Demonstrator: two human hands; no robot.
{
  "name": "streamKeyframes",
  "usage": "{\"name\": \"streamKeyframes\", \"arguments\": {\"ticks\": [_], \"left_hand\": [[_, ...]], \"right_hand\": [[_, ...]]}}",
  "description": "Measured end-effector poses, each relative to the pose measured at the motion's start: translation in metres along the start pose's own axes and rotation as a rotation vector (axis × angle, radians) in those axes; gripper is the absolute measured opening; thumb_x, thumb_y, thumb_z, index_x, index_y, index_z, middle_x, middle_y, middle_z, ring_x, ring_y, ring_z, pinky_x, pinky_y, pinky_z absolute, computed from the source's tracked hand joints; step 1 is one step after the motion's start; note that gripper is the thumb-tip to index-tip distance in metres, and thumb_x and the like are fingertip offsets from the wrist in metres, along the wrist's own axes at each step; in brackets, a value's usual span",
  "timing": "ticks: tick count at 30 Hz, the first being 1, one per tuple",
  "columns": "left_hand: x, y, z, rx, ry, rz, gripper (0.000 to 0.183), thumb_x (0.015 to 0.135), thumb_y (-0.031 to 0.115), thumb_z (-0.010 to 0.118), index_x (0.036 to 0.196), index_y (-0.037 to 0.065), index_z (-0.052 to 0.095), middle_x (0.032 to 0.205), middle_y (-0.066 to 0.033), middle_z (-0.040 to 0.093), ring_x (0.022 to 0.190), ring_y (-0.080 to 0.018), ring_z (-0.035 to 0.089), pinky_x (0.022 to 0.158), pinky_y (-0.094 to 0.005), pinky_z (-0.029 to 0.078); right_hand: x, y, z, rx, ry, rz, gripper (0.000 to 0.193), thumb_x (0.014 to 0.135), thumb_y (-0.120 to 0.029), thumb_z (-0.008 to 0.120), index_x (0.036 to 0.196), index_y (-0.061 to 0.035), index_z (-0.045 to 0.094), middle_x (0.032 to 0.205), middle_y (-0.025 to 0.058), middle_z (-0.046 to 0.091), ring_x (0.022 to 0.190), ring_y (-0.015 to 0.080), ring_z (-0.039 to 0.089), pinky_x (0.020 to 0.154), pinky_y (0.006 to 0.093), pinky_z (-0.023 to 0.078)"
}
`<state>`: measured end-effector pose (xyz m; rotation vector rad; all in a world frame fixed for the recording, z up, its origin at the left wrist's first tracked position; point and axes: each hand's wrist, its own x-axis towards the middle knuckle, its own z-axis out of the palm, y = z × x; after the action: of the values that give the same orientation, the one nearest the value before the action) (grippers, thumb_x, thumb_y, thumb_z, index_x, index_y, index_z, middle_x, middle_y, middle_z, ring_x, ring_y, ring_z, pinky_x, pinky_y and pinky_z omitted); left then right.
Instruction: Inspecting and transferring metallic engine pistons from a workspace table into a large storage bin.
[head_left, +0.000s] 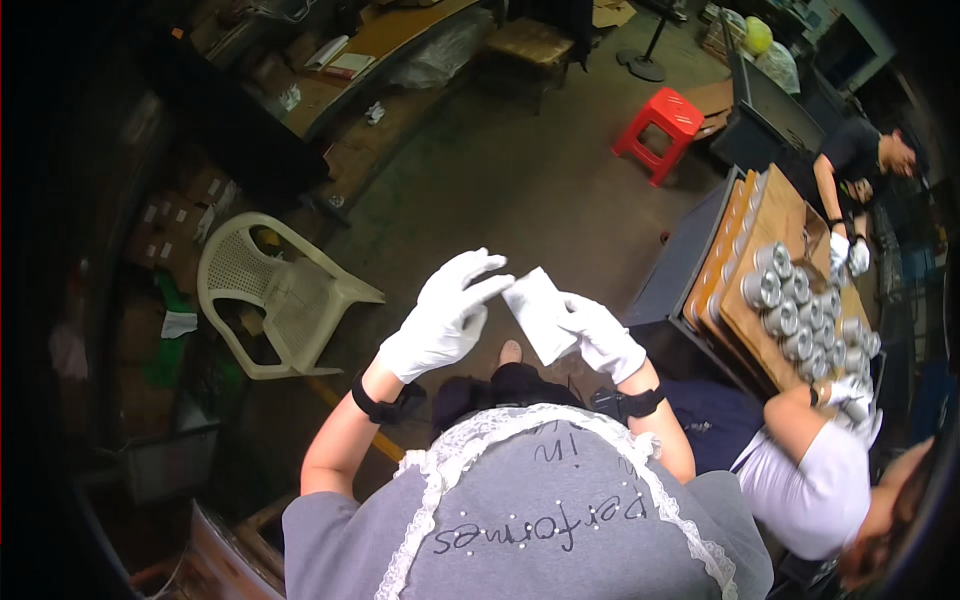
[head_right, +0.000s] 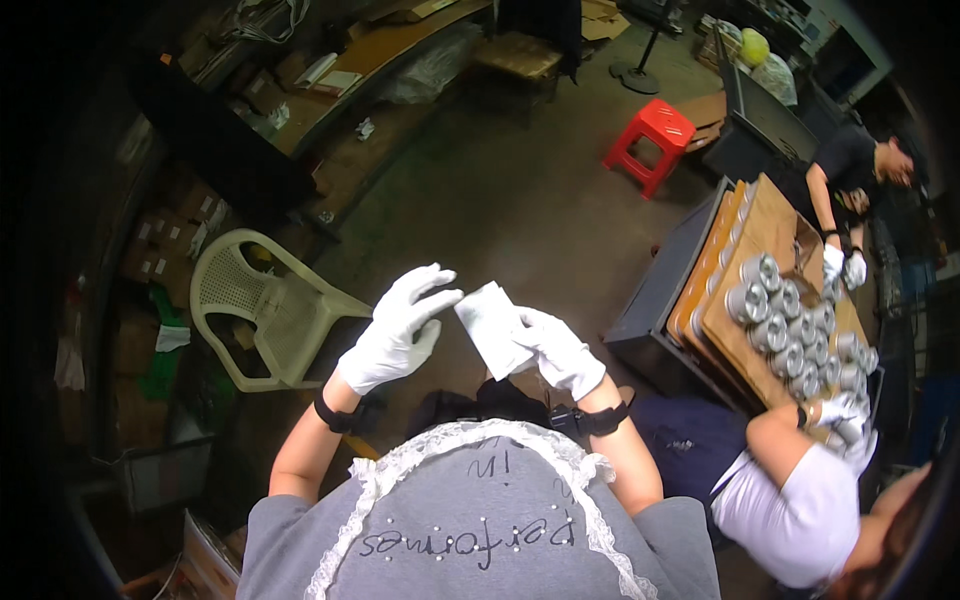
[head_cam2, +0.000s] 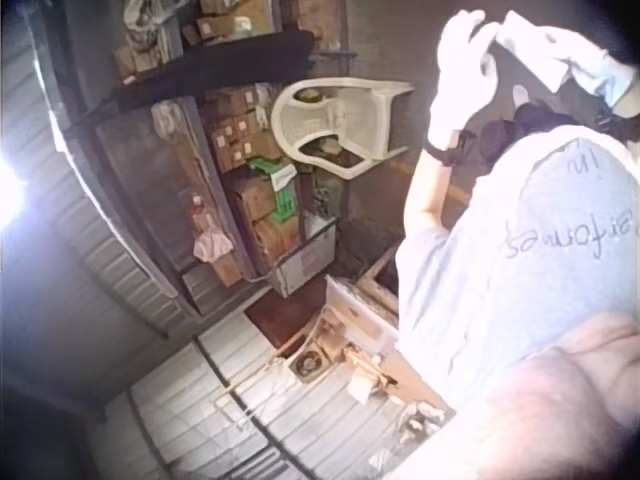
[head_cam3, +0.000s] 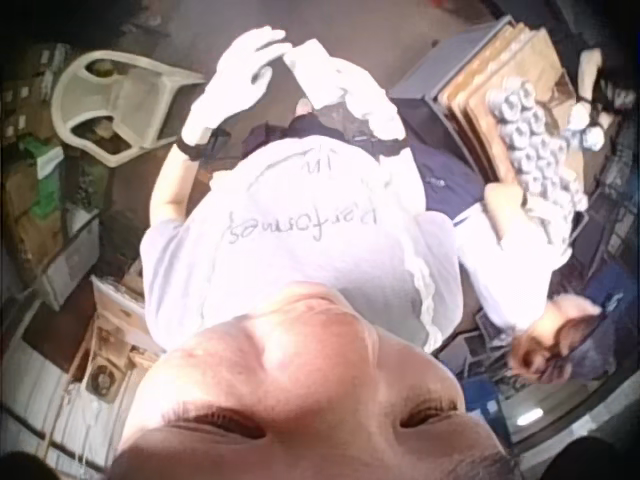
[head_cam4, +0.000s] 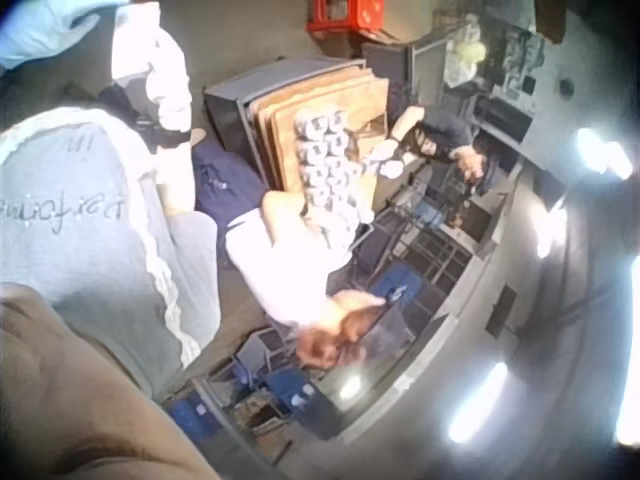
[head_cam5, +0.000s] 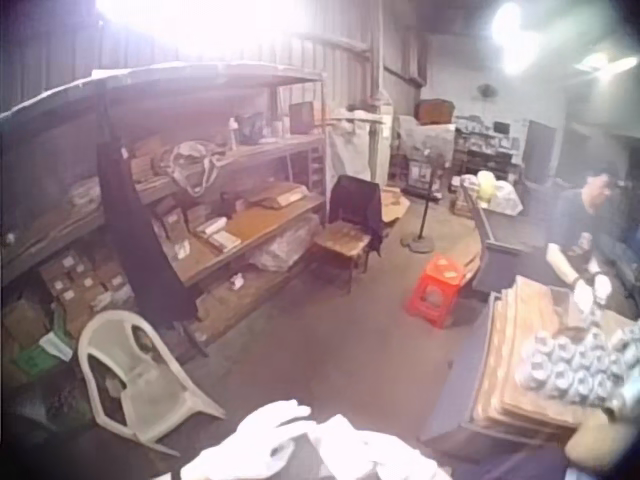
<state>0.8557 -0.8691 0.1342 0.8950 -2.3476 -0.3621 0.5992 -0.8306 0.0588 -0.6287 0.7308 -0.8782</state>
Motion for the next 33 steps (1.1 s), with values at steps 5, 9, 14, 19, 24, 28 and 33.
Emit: {"name": "streamKeyframes", "arguments": {"ticks": [5,9,14,19,24,28,33], "left_hand": [[0.086,-0.043,0.033,0.169,0.042,0.215,0.046,0.058,0.004,0.075,0.102,0.013,0.067,0.114,-0.0037,0.064,0.116,-0.0307,0.055,0.097,-0.0447,0.047],[0.167,-0.073,0.06,0.109,0.005,0.467,0.037,0.062,0.008,0.074,0.098,0.012,0.066,0.102,-0.0002,0.067,0.106,-0.0215,0.062,0.098,-0.0439,0.047],[0.262,-0.114,0.112,-0.152,-0.184,0.665,0.033,0.062,0.011,0.079,0.091,0.013,0.065,0.102,0.0007,0.067,0.106,-0.0207,0.062,0.101,-0.044,0.045],[0.371,-0.139,0.165,-0.35,-0.41,0.782,0.028,0.062,0.02,0.079,0.087,0.013,0.068,0.111,-0.0072,0.062,0.112,-0.028,0.057,0.1,-0.0478,0.043],[0.452,-0.131,0.24,-0.395,-0.624,1.046,0.025,0.07,0.022,0.075,0.086,0.007,0.065,0.093,-0.0099,0.062,0.09,-0.0326,0.062,0.089,-0.0455,0.049],[0.49,-0.099,0.291,-0.462,-0.644,1.162,0.022,0.078,0.02,0.071,0.09,0.006,0.057,0.078,-0.0136,0.058,0.081,-0.0322,0.062,0.076,-0.0416,0.052],[0.525,-0.059,0.34,-0.655,-0.823,0.961,0.031,0.087,0.025,0.066,0.102,0.003,0.052,0.075,-0.0121,0.061,0.07,-0.0313,0.063,0.067,-0.0394,0.05]], "right_hand": [[0.054,-0.072,-0.024,0.034,-0.043,0.013,0.047,0.089,-0.013,0.064,0.13,0.0045,0.05,0.118,0.0105,0.061,0.103,0.0167,0.061,0.092,0.0304,0.049],[0.084,-0.101,-0.06,0.031,0.125,-0.045,0.039,0.091,-0.012,0.062,0.126,0.0038,0.053,0.112,0.0084,0.064,0.099,0.0154,0.062,0.088,0.0288,0.051],[0.118,-0.129,-0.123,-0.624,0.395,-0.247,0.029,0.092,-0.016,0.059,0.116,-0.0011,0.062,0.101,0.0086,0.068,0.096,0.0169,0.063,0.083,0.031,0.05],[0.121,-0.177,-0.149,-0.923,0.658,-0.253,0.028,0.094,-0.022,0.052,0.111,-0.0038,0.064,0.087,0.0134,0.071,0.077,0.0243,0.07,0.072,0.0345,0.054],[0.115,-0.172,-0.191,-1.602,1.051,-0.641,0.036,0.089,-0.017,0.058,0.123,-0.0067,0.056,0.102,0.0093,0.062,0.08,0.0213,0.067,0.072,0.0357,0.053],[0.095,-0.217,-0.182,-0.568,1.153,-0.144,0.027,0.094,-0.022,0.056,0.114,-0.0043,0.057,0.095,0.0167,0.065,0.076,0.0247,0.067,0.072,0.0375,0.052],[0.076,-0.228,-0.221,-0.389,1.272,-0.221,0.028,0.097,-0.025,0.051,0.113,-0.0041,0.06,0.087,0.0147,0.067,0.071,0.022,0.067,0.067,0.0335,0.052]]}}
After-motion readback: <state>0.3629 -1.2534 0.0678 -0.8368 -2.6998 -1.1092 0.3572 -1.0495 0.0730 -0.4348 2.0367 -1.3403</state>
